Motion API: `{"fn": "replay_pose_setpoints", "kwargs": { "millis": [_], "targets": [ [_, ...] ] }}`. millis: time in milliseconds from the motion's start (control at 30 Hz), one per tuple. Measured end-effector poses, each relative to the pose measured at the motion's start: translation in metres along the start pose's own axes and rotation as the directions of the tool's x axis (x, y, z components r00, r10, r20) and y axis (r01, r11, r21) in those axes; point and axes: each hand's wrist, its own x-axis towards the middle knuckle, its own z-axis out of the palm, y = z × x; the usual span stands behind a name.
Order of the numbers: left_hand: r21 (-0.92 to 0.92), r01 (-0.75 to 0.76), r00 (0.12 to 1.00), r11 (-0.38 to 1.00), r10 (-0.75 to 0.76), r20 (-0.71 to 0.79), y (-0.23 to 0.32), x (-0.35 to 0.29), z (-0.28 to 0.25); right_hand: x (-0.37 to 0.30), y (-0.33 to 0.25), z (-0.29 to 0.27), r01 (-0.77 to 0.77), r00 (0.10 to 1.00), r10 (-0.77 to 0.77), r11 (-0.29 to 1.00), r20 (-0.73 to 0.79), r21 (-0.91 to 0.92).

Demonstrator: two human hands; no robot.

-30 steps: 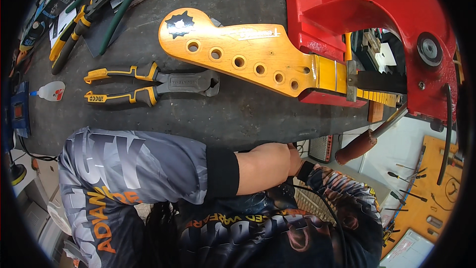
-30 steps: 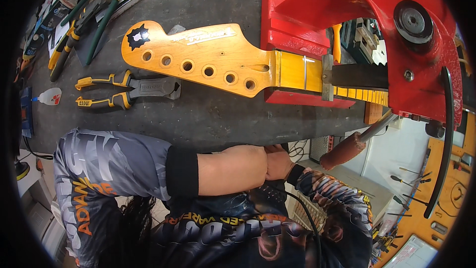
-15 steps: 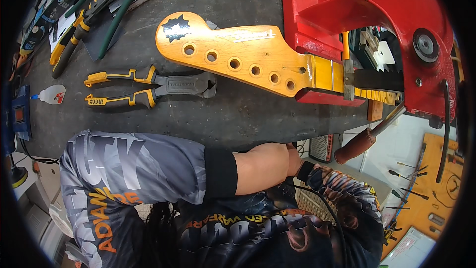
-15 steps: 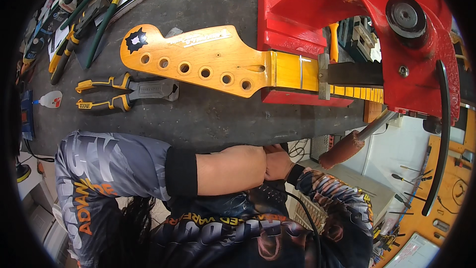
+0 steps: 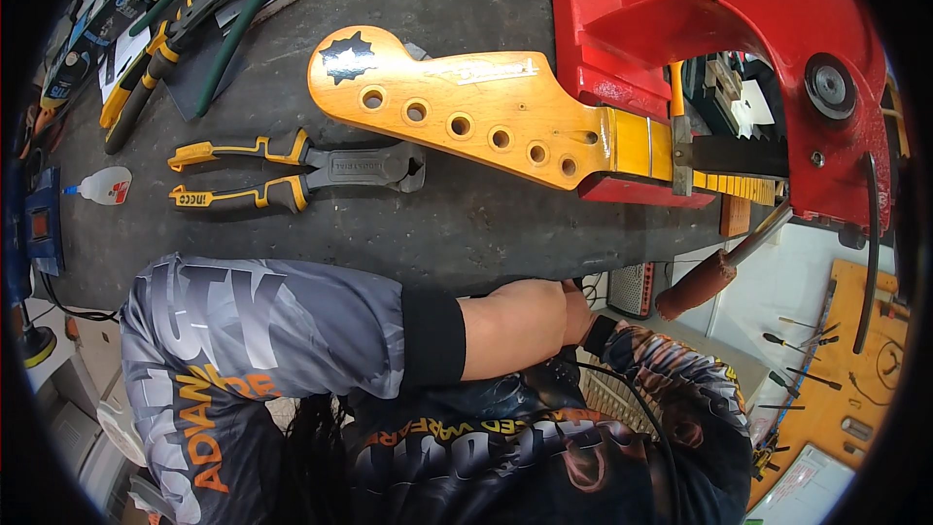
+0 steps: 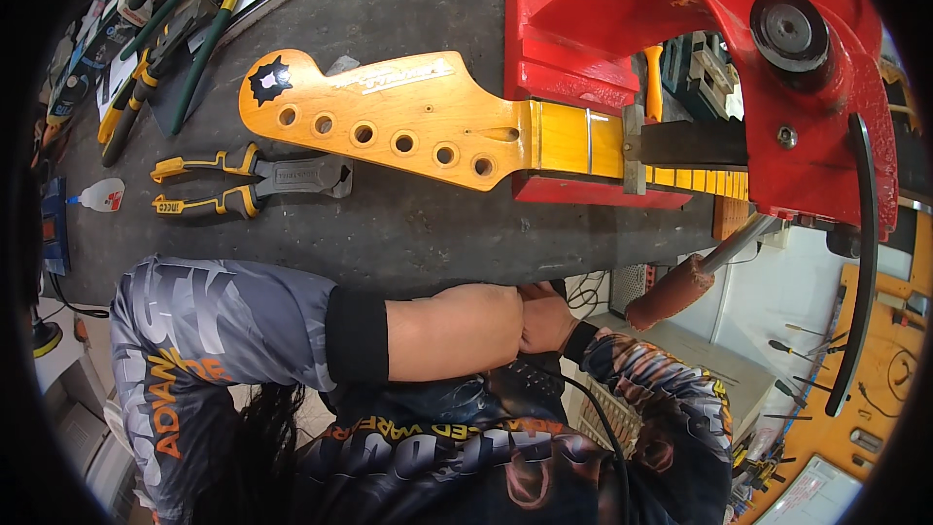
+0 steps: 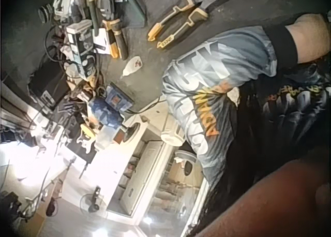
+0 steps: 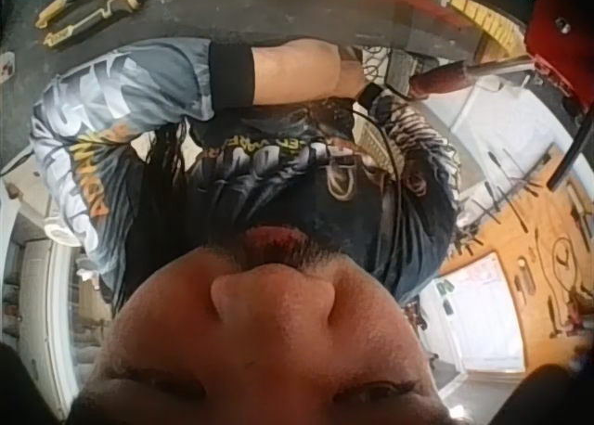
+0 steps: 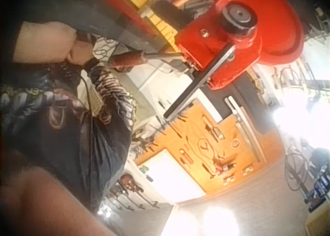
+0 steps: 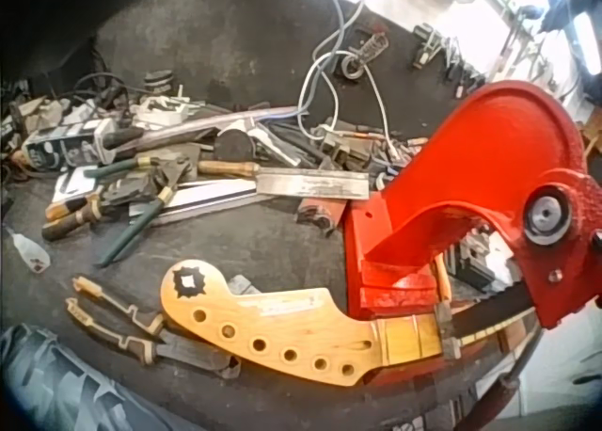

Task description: Installing and gluing frets onto a guitar neck using a press.

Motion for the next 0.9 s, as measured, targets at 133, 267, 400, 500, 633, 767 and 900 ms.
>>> {"fn": "replay_pose_setpoints", "kwargs": {
  "millis": [133, 267, 400, 500, 633, 767, 900],
  "targets": [
    [-0.019, -0.002, 1.000, 1.000, 0.001, -0.030, 0.0005, -0.0021, 0.0005, -0.0005, -0.0020, 0.0000, 0.009, 1.000, -0.009, 0.999, -0.013, -0.031],
    [-0.030, 0.006, 1.000, 1.000, -0.005, 0.031, 0.0007, 0.0014, -0.0006, -0.0010, -0.0003, -0.0022, 0.055, 0.998, -0.056, 0.997, -0.018, -0.049],
    [-0.081, 0.018, 0.999, 0.997, -0.015, 0.044, -0.0012, 0.0010, 0.0014, 0.0006, -0.0005, -0.0024, 0.048, 0.998, -0.047, 0.999, -0.035, 0.018],
    [-0.037, -0.026, 1.000, 0.999, 0.027, 0.007, -0.0009, 0.0011, 0.0009, -0.0036, 0.0012, 0.0023, 0.035, 0.999, -0.035, 0.999, -0.026, -0.002],
    [-0.008, 0.013, 0.998, 1.000, -0.014, -0.060, 0.0008, -0.0045, 0.0030, 0.0029, -0.0048, -0.0045, 0.044, 0.998, -0.041, 0.998, -0.049, 0.051],
    [0.022, 0.025, 0.987, 0.999, -0.021, -0.160, 0.0002, -0.0052, 0.0057, 0.0019, -0.0057, -0.0032, 0.063, 0.995, -0.063, 0.998, -0.078, 0.006],
    [-0.023, -0.018, 0.999, 1.000, 0.019, 0.032, -0.0027, 0.0001, 0.0026, 0.0033, -0.0022, 0.0011, 0.076, 0.994, -0.080, 0.996, -0.077, -0.055]
  ]
}}
